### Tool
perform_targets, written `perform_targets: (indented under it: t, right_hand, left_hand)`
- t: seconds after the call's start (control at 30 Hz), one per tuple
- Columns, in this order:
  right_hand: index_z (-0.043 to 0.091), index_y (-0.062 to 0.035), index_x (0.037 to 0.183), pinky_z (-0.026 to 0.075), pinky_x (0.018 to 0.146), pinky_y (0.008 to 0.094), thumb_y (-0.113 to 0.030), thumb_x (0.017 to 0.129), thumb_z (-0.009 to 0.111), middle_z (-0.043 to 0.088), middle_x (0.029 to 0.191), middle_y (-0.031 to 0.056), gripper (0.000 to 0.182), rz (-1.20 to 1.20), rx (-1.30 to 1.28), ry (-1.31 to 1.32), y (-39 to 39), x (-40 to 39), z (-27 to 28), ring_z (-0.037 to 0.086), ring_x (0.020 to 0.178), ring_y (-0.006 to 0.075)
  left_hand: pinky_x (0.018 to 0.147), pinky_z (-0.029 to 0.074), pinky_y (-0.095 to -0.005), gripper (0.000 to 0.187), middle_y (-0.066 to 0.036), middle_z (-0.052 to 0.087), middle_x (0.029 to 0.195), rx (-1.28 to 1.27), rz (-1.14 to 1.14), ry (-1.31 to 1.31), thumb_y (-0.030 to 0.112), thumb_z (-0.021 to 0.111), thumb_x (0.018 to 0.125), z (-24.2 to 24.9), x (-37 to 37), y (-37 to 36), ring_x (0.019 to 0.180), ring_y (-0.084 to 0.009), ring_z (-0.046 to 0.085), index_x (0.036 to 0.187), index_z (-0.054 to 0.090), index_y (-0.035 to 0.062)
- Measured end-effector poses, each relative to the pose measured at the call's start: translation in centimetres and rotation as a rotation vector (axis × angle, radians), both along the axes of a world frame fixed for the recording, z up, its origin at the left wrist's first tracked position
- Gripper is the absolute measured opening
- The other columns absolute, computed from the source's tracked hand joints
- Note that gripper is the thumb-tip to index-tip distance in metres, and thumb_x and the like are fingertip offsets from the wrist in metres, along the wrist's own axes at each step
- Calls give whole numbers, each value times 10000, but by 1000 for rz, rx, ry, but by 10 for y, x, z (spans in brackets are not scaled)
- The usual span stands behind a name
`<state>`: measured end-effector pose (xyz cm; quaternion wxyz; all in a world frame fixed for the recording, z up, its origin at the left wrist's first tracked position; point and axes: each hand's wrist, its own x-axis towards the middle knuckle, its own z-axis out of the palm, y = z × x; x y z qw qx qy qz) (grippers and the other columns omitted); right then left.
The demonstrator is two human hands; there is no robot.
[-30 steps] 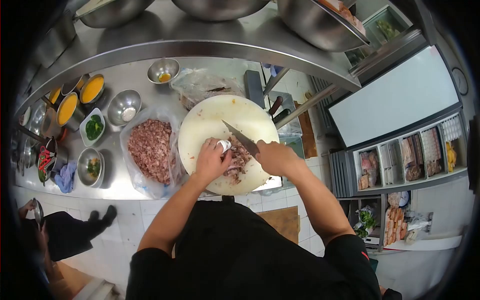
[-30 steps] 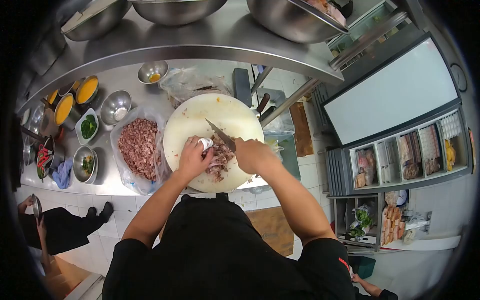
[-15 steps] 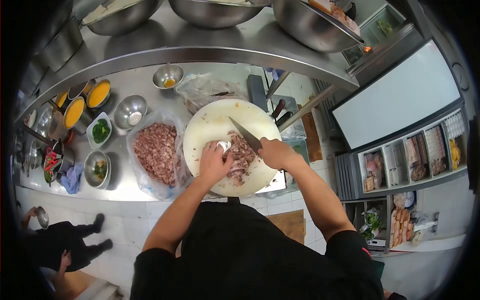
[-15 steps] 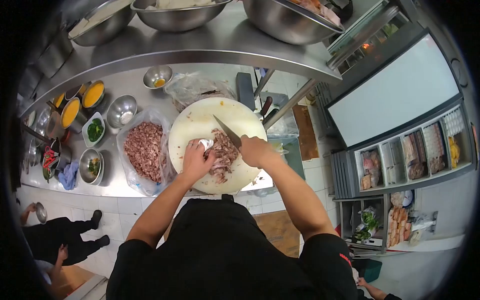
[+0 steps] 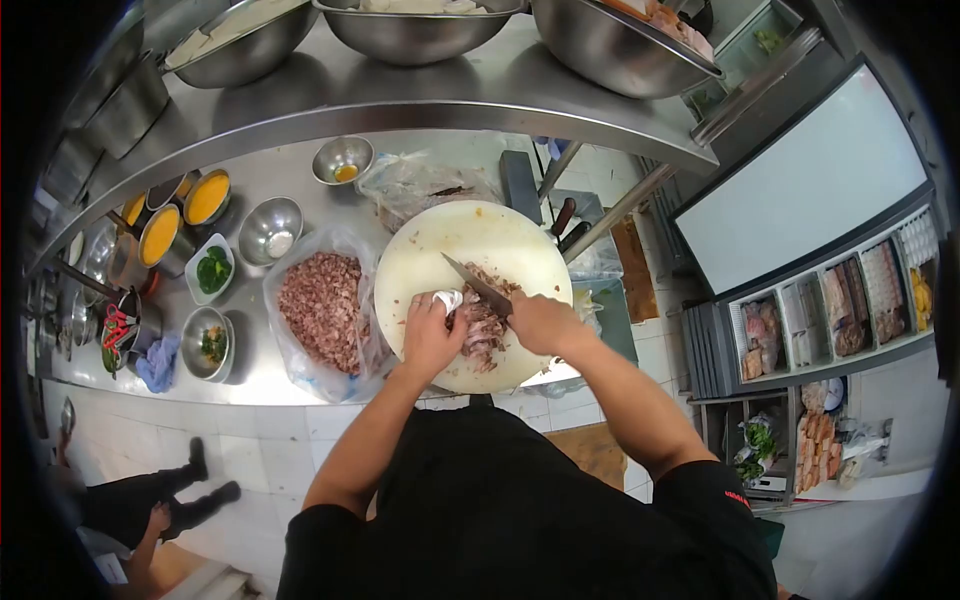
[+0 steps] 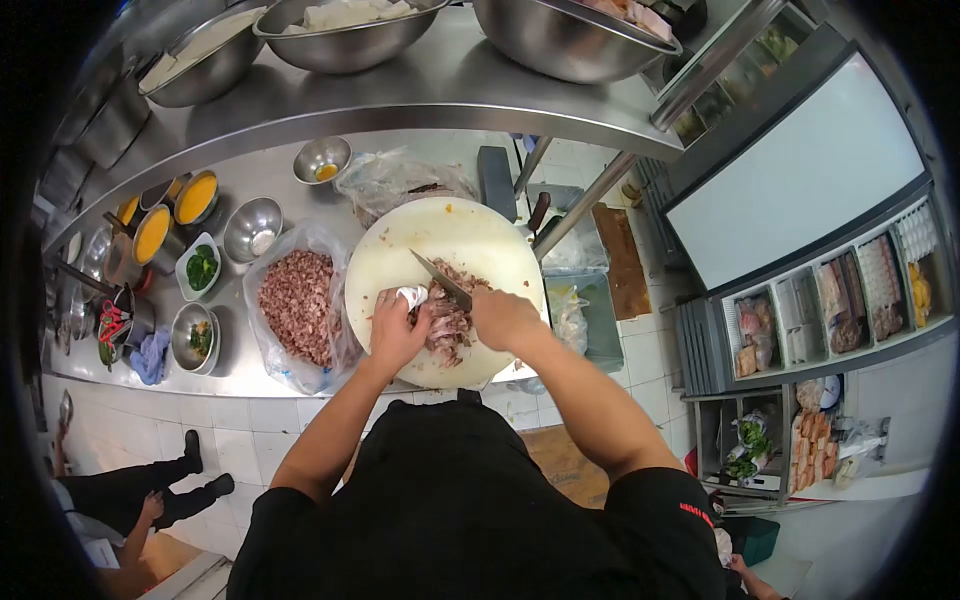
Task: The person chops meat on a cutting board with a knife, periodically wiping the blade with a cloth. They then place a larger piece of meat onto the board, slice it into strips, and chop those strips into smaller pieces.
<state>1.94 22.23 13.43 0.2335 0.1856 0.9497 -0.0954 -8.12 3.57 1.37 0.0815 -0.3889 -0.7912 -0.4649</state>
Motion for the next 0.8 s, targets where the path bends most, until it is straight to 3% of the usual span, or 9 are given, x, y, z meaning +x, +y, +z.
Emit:
perform_targets:
  t: [0.03, 0.1, 0.13, 0.23, 0.43, 0.6, 0.63, 0.7, 0.8]
  right_hand:
    - [592, 5, 1252, 568, 949, 576, -305, 1088, 545, 757, 1092, 280, 354, 4, 1, 6, -1, -10, 29, 749, 1054, 442]
    - [620, 11, 1245, 584, 964, 529, -131, 999, 558, 755, 1140, 284, 291, -56, -148, -128, -8, -19, 69, 759, 1080, 435]
    - [616, 13, 1256, 589, 948, 525, -127, 1007, 545, 760, 1150, 267, 294, 109, -19, -71, 0, -14, 53, 767, 1067, 419]
    - [616, 5, 1285, 592, 935, 517, -172, 1025, 560, 765, 1173, 235, 319, 43, 16, 13, -18, 4, 38, 770, 1071, 389]
    - [694, -8, 1186, 608, 904, 512, -131, 981, 573, 785, 1109, 233, 268, -12, -174, -137, -4, -22, 68, 780, 1039, 392]
    - [725, -27, 1165, 613, 897, 507, -118, 948, 607, 789, 1110, 224, 264, 86, -52, 74, -1, -3, -1, 788, 1018, 371]
    - [730, -31, 1168, 614, 895, 507, -113, 950, 602, 789, 1113, 223, 266, 124, -59, 87, -3, -9, 20, 788, 1015, 371]
    - [732, -14, 1188, 620, 886, 486, -98, 948, 612, 792, 1132, 210, 281, 11, -232, -192, 4, -22, 71, 788, 1023, 366]
    - [739, -27, 1202, 621, 885, 480, -98, 948, 624, 795, 1133, 193, 288, 184, -40, -68, 6, -1, 28, 789, 1028, 353]
  left_hand:
    - [926, 501, -517, 200, -228, 692, 1073, 7, 14, 11, 119, 732, 892, 2, -1, 3, 1037, -427, 623, 1047, 720, -6]
    - [918, 500, -517, 201, -225, 693, 1062, -3, 15, 23, 118, 735, 892, 4, 3, 0, 1026, -428, 624, 1049, 720, -6]
    - [915, 500, -516, 202, -225, 691, 1046, 25, 25, 3, 116, 735, 894, 6, 3, 0, 1020, -430, 625, 1054, 720, -6]
    - [910, 499, -518, 208, -228, 689, 1027, 36, 45, -33, 113, 739, 894, 2, 10, -1, 1010, -434, 626, 1062, 719, -8]
    - [916, 497, -525, 267, -237, 692, 1048, -28, 51, -83, 127, 774, 874, 0, 20, -3, 1023, -444, 618, 1086, 710, -21]
    - [946, 501, -523, 369, -232, 691, 1075, 25, 78, -14, 150, 815, 846, 13, 34, 0, 1063, -449, 615, 1141, 694, -34]
    - [946, 508, -510, 362, -232, 686, 1104, 9, 90, 20, 163, 814, 864, 10, 33, 3, 1070, -435, 624, 1150, 698, -25]
    - [947, 516, -496, 355, -233, 681, 1132, -28, 83, 55, 176, 814, 883, 10, 40, -2, 1077, -421, 632, 1159, 701, -16]
    - [950, 516, -495, 351, -223, 680, 1133, -17, 102, -107, 175, 818, 879, 11, 44, -3, 1088, -413, 632, 1147, 700, -17]
